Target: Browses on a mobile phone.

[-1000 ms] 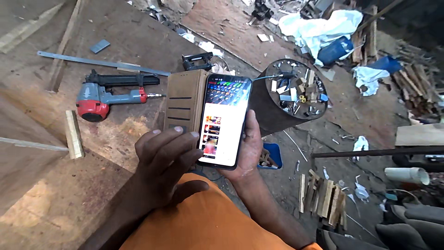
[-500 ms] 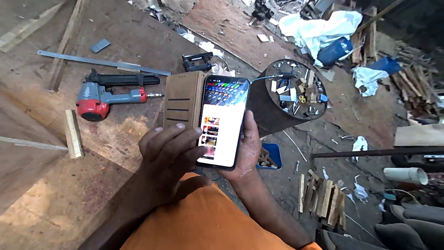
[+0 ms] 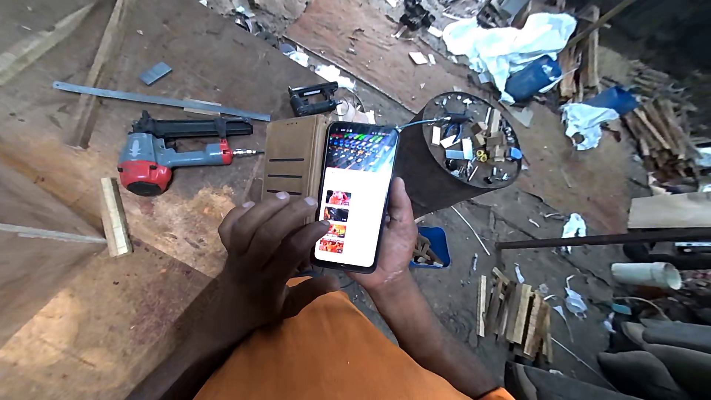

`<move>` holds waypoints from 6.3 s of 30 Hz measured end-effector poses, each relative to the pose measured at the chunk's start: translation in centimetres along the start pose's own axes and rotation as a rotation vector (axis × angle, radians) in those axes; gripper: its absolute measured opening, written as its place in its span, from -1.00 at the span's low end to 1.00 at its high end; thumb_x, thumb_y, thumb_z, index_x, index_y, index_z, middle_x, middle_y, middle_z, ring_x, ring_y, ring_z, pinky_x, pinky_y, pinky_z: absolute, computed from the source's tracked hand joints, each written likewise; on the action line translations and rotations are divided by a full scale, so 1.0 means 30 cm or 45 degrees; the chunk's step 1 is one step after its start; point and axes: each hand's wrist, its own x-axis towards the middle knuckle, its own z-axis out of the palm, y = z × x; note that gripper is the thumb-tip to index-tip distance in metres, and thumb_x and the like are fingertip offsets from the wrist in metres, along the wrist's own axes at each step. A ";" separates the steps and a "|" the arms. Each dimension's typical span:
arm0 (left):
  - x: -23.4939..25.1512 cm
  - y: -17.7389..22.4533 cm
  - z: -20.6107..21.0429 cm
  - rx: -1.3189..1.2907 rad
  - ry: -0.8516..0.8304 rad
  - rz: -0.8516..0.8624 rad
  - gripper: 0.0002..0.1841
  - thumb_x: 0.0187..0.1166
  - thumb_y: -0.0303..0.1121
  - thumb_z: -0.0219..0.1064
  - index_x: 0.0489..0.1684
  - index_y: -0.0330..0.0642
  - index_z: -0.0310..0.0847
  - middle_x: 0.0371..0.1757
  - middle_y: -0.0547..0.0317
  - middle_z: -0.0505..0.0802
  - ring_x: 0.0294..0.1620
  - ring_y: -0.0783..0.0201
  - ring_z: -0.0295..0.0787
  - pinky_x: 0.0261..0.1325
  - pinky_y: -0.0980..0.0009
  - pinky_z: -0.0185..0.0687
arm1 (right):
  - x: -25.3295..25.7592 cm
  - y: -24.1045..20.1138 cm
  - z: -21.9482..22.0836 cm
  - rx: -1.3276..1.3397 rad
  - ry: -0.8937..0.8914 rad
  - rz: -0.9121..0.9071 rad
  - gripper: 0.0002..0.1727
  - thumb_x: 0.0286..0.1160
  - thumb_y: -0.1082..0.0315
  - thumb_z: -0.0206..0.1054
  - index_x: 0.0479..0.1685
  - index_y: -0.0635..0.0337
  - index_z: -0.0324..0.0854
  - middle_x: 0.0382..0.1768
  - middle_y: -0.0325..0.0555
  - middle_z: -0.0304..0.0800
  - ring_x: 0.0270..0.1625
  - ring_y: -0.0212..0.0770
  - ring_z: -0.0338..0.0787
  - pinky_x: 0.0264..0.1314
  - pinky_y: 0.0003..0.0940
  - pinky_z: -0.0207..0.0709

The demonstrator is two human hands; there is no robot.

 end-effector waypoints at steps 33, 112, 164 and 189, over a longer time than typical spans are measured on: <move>0.097 -0.028 -0.028 0.224 -0.139 -0.116 -0.17 0.50 0.54 -0.06 0.52 0.18 0.59 0.72 0.10 0.49 0.82 -0.05 0.12 0.75 -0.26 -0.24 | 0.013 0.016 0.011 0.006 -0.062 0.079 -0.39 0.63 -0.23 0.11 0.36 0.04 0.58 0.18 0.05 0.79 0.25 -0.07 0.80 0.27 -0.01 0.69; 0.136 -0.017 -0.038 0.216 -0.157 -0.095 -0.28 0.54 0.43 0.09 0.43 0.14 0.68 0.70 0.14 0.52 0.76 -0.03 0.23 0.71 -0.27 -0.15 | -0.010 0.017 0.022 0.002 -0.019 0.080 -0.38 0.65 -0.25 0.07 0.36 0.04 0.58 0.17 0.06 0.79 0.23 -0.06 0.81 0.25 -0.01 0.71; 0.132 -0.052 -0.035 0.207 -0.147 -0.120 -0.30 0.52 0.42 0.15 0.42 0.14 0.68 0.69 0.12 0.54 0.77 -0.03 0.25 0.71 -0.23 -0.09 | 0.041 0.019 0.019 0.007 -0.038 0.096 -0.37 0.63 -0.26 0.08 0.38 0.04 0.57 0.21 0.05 0.78 0.26 -0.06 0.80 0.27 0.01 0.69; 0.073 -0.034 -0.034 0.183 -0.183 -0.142 -0.27 0.57 0.44 0.03 0.50 0.18 0.61 0.69 0.15 0.53 0.78 0.02 0.23 0.74 -0.22 -0.11 | 0.053 0.019 0.015 -0.005 -0.040 0.106 -0.39 0.64 -0.24 0.09 0.36 0.03 0.58 0.19 0.03 0.79 0.25 -0.08 0.80 0.26 0.00 0.70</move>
